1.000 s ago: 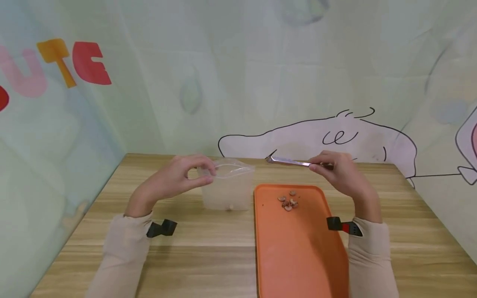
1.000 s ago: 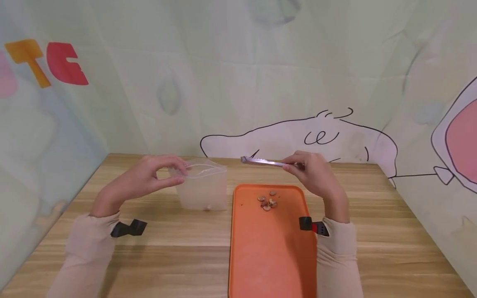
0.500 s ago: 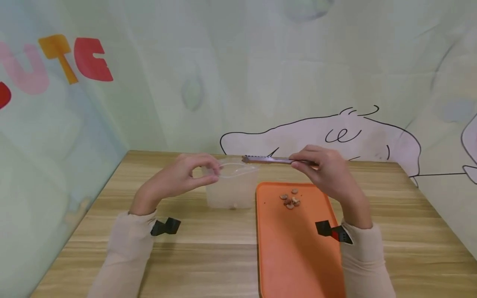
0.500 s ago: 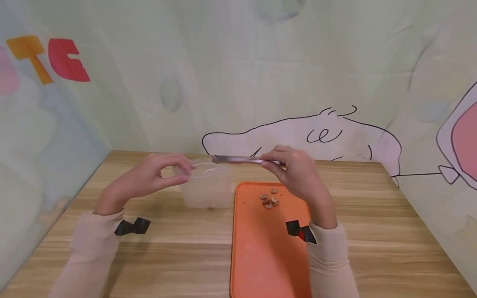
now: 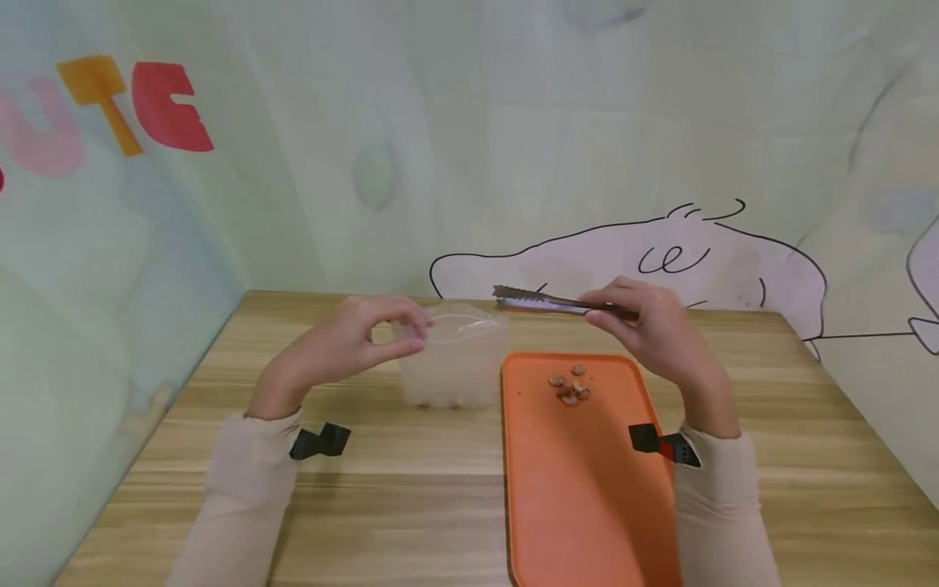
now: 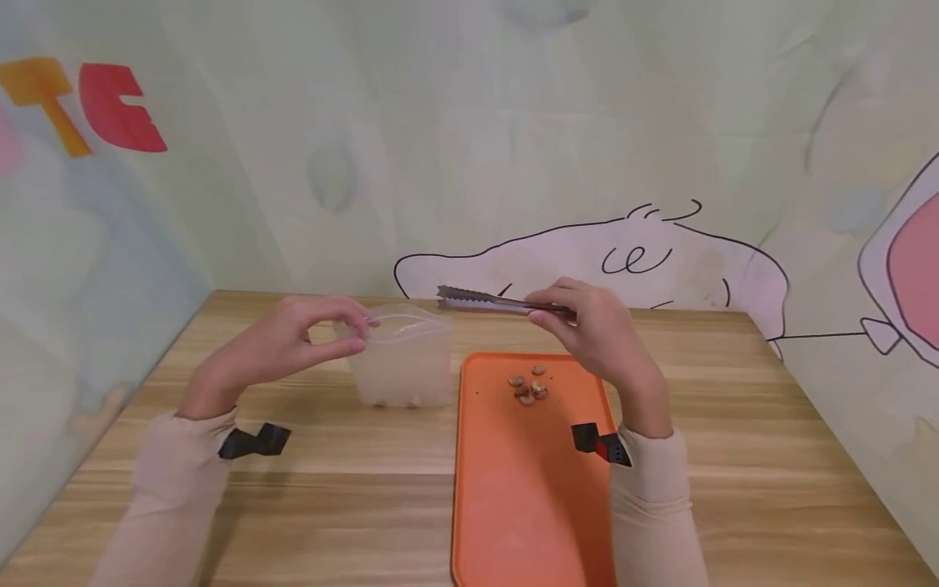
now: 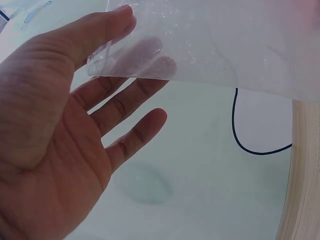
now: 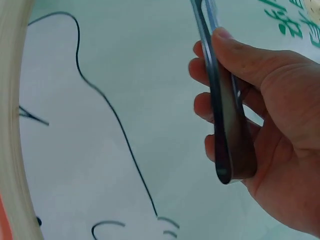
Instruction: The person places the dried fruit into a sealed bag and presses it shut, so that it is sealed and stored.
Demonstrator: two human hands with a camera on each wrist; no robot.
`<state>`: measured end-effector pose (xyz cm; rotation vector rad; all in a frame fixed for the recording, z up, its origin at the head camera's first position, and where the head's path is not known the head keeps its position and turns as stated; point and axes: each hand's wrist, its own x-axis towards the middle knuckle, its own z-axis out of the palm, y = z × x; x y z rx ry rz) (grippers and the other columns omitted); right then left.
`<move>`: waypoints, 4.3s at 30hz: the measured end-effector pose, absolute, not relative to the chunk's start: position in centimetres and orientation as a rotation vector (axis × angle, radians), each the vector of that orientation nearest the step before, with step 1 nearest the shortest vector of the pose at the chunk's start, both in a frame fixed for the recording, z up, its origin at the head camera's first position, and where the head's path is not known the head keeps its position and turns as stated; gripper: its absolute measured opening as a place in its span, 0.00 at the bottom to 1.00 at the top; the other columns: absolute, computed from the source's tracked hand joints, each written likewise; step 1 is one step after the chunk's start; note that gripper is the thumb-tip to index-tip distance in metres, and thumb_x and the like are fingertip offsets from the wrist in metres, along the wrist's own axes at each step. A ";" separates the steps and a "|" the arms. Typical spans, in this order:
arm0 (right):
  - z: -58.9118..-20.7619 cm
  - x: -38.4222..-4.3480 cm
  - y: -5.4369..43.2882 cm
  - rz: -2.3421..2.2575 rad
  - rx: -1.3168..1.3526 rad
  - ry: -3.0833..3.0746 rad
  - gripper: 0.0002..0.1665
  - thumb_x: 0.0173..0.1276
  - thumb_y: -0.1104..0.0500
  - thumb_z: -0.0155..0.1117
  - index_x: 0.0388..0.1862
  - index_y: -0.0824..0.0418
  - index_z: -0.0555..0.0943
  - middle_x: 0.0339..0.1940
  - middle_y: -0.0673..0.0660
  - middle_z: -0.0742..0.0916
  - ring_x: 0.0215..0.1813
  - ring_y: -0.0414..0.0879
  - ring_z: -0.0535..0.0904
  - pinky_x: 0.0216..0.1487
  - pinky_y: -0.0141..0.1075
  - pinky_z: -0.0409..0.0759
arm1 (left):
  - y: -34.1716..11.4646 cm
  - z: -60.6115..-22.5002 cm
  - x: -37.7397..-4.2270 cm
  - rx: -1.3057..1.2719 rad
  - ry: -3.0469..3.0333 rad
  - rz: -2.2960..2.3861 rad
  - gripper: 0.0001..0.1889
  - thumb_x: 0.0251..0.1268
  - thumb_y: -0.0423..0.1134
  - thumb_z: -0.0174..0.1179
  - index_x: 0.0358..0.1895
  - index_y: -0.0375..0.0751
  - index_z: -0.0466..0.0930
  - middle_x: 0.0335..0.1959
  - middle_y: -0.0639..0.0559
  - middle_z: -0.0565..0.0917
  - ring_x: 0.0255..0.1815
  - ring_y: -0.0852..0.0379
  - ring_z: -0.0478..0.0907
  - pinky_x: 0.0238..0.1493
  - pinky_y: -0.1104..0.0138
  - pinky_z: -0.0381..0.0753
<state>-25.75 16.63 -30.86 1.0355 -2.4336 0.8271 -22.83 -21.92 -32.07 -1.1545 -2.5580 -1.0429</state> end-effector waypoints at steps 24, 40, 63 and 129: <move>-35.5 -28.4 25.5 0.678 0.676 -3.134 0.07 0.65 0.64 0.72 0.42 0.62 0.88 0.39 0.54 0.88 0.42 0.50 0.80 0.42 0.44 0.77 | -22.3 -31.8 -22.8 -1.113 -2.600 -1.033 0.04 0.67 0.37 0.67 0.42 0.48 0.83 0.46 0.58 0.86 0.46 0.63 0.81 0.45 0.63 0.78; -34.7 -28.8 24.5 0.784 0.723 -3.004 0.07 0.70 0.63 0.67 0.45 0.62 0.88 0.36 0.53 0.88 0.37 0.46 0.79 0.36 0.38 0.78 | -22.5 -31.1 -22.8 -1.106 -2.615 -1.033 0.04 0.68 0.37 0.67 0.42 0.48 0.83 0.46 0.59 0.86 0.46 0.64 0.81 0.48 0.59 0.79; -30.2 -25.0 15.4 0.876 1.137 -2.353 0.11 0.63 0.69 0.72 0.44 0.60 0.89 0.36 0.46 0.87 0.34 0.37 0.81 0.38 0.25 0.79 | -21.8 -31.6 -23.0 -1.191 -2.584 -1.073 0.04 0.68 0.36 0.66 0.42 0.47 0.83 0.43 0.60 0.86 0.50 0.62 0.82 0.45 0.62 0.80; -36.1 -29.5 23.2 0.849 0.801 -2.912 0.09 0.71 0.63 0.66 0.47 0.63 0.87 0.40 0.55 0.88 0.39 0.47 0.81 0.41 0.40 0.80 | -21.9 -32.0 -22.9 -1.130 -2.603 -1.010 0.03 0.68 0.37 0.66 0.42 0.47 0.83 0.45 0.60 0.86 0.43 0.64 0.81 0.44 0.63 0.79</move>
